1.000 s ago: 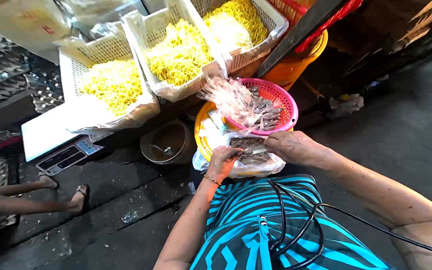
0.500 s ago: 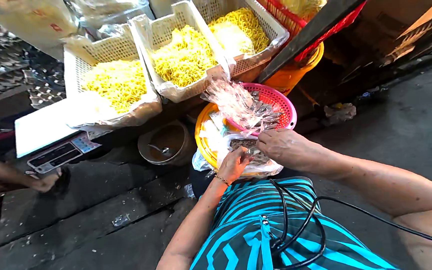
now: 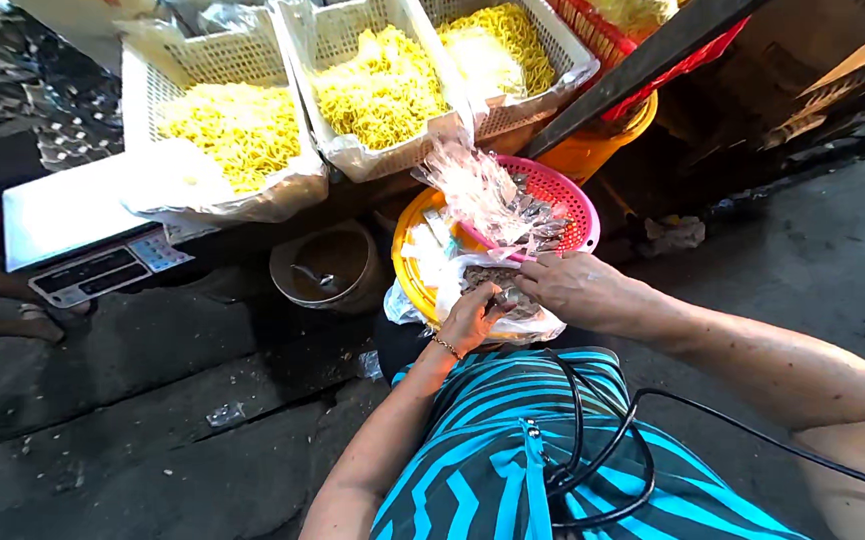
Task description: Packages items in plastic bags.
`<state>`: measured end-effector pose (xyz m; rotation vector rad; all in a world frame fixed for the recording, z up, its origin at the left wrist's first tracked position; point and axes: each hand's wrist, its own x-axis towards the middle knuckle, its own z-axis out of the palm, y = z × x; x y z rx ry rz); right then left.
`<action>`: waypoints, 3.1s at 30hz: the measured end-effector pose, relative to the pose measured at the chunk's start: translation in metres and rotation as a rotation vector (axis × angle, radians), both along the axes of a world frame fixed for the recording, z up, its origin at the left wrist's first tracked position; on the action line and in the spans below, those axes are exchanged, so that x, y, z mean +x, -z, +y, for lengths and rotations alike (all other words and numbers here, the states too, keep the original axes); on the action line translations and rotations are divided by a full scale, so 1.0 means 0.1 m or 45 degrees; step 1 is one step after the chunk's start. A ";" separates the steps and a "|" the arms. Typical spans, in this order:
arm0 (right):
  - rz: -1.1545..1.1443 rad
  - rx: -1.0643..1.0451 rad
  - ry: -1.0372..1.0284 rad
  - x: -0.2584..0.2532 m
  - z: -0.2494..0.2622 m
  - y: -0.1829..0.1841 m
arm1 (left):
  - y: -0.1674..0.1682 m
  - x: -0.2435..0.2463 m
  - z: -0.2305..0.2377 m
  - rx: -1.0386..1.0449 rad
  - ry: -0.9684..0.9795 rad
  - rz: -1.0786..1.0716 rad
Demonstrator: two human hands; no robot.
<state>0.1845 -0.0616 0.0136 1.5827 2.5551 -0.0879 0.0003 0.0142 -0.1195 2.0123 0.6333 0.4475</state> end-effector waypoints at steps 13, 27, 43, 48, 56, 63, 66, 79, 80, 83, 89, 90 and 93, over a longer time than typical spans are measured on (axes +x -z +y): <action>-0.173 -0.056 0.028 0.06 -0.05 -0.02 | 0.12 0.03 0.04 0.098 -0.022 -0.036; -0.282 -0.083 -0.004 -0.16 -0.08 -0.31 | 0.16 -0.01 0.00 0.049 -0.020 0.006; 0.393 -0.148 0.609 0.53 -0.44 0.86 | 0.08 -0.39 0.34 -0.115 -0.309 -0.342; 0.252 -0.238 0.657 0.43 -0.28 1.22 | -0.32 -0.37 0.58 0.099 -0.370 -0.635; 0.151 -0.338 0.694 0.28 0.05 1.41 | -0.09 -0.17 0.67 0.295 -0.267 -0.516; 0.252 -0.317 0.592 0.12 0.20 1.49 | 0.08 -0.05 0.58 0.226 -0.231 -0.332; 0.262 -0.340 0.571 0.19 0.18 1.48 | 0.07 -0.05 0.57 0.220 -0.221 -0.273; 0.493 -0.212 0.546 0.26 0.00 1.41 | 0.09 0.03 0.55 0.247 -0.089 -0.050; 0.541 -0.187 0.541 0.31 -0.08 1.31 | 0.09 0.03 0.55 0.252 -0.075 -0.048; 0.617 -0.135 0.523 0.49 -0.32 1.00 | 0.05 0.07 0.52 0.225 -0.056 -0.002; 0.609 0.083 0.438 0.72 -0.57 0.45 | 0.03 0.14 0.53 0.204 0.114 0.061; 0.608 0.110 0.416 0.73 -0.57 0.40 | 0.01 0.14 0.53 0.190 0.132 0.081; 0.601 0.158 0.348 0.70 -0.52 0.37 | 0.01 0.16 0.54 0.196 0.154 0.116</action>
